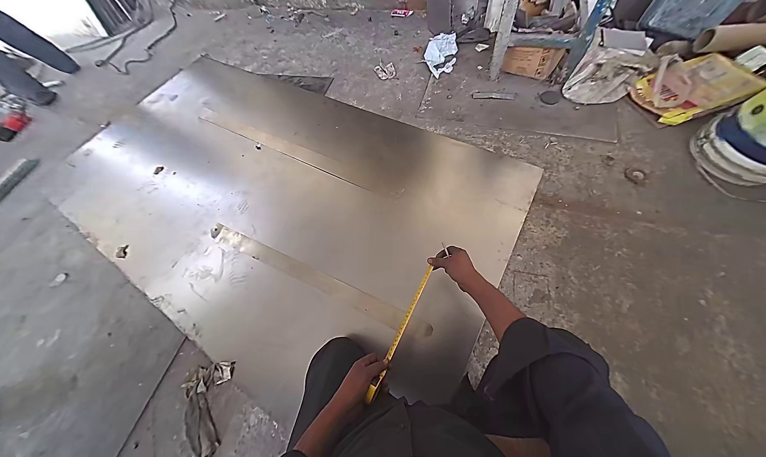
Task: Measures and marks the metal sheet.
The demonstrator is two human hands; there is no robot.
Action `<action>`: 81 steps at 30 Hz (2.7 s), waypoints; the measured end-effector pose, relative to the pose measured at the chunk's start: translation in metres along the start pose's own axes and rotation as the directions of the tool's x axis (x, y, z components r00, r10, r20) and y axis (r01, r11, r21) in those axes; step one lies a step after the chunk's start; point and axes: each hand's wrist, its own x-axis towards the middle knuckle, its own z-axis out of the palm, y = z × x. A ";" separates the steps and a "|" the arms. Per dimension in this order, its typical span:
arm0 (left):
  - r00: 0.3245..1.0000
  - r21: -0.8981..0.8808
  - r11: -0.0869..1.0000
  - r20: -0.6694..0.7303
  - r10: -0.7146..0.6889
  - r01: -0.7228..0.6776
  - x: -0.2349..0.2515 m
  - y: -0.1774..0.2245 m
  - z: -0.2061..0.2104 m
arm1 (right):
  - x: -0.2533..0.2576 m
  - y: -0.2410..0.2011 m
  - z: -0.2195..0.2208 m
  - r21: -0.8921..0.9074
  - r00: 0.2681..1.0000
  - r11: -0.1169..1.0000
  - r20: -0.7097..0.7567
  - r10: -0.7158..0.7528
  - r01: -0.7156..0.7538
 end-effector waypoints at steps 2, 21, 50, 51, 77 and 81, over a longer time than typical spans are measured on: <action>1.000 -0.038 0.999 0.002 -0.001 0.001 -0.001 0.000 0.001 | -0.001 0.000 0.000 0.021 1.000 1.000 -0.002 -0.002 0.002; 1.000 -0.034 0.999 0.003 -0.003 0.003 0.000 -0.003 -0.002 | -0.003 -0.002 0.005 -0.040 1.000 0.999 0.009 -0.003 0.003; 1.000 -0.032 0.999 0.000 -0.007 0.007 0.001 -0.005 -0.008 | 0.000 0.001 0.009 -0.032 1.000 0.999 0.018 -0.005 0.005; 1.000 -0.030 1.000 0.000 -0.008 0.008 0.001 -0.005 -0.008 | 0.001 0.001 0.009 -0.038 1.000 0.999 0.019 -0.004 0.004; 1.000 -0.054 0.998 0.001 -0.013 0.013 0.003 -0.005 -0.007 | 0.002 0.003 0.007 -0.061 1.000 0.998 0.016 -0.002 0.003; 1.000 -0.042 0.999 -0.008 -0.023 0.022 0.002 -0.005 -0.006 | 0.003 0.003 0.007 -0.070 1.000 0.998 0.011 0.003 -0.003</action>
